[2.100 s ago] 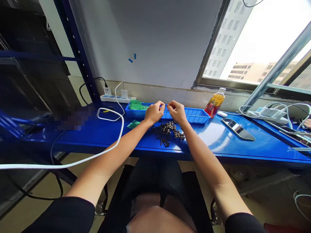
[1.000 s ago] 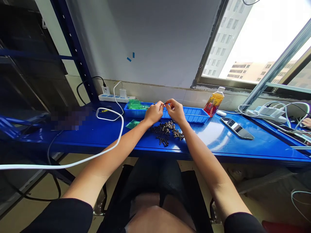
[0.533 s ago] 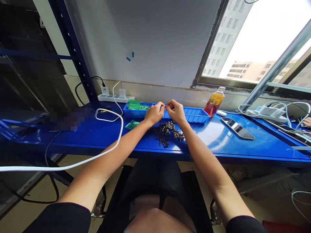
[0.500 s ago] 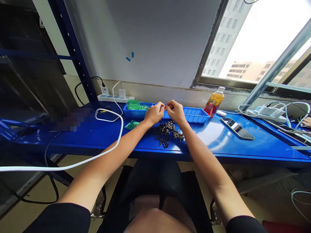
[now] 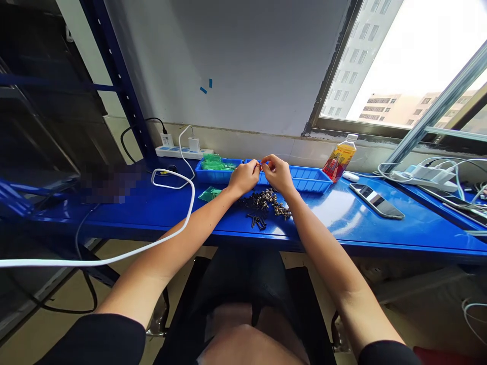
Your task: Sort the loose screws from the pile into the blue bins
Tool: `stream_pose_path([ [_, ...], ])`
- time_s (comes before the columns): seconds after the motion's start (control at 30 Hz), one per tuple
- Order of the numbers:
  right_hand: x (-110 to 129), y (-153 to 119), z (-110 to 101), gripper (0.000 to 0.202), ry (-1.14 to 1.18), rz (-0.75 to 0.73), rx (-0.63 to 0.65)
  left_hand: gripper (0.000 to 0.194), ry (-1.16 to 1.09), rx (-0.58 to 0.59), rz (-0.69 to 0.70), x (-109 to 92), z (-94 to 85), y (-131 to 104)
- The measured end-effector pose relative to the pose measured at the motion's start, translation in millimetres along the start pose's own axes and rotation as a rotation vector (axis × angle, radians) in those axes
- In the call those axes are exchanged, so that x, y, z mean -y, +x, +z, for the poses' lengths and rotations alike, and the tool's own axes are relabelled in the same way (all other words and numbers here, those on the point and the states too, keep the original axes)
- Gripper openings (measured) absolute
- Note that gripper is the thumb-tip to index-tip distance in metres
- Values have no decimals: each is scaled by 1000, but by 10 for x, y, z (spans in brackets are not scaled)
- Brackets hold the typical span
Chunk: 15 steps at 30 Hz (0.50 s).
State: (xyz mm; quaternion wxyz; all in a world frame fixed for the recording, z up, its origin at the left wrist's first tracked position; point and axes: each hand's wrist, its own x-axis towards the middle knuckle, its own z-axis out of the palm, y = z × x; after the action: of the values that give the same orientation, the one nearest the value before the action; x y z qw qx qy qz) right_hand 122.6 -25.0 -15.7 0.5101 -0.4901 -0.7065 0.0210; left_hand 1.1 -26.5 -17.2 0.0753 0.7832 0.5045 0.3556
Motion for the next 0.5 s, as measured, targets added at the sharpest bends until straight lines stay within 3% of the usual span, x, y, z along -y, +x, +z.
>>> stream_pose_path([
  [0.5, -56, 12, 11, 9, -35, 69, -4, 29, 5, 8, -38, 2, 26, 1],
])
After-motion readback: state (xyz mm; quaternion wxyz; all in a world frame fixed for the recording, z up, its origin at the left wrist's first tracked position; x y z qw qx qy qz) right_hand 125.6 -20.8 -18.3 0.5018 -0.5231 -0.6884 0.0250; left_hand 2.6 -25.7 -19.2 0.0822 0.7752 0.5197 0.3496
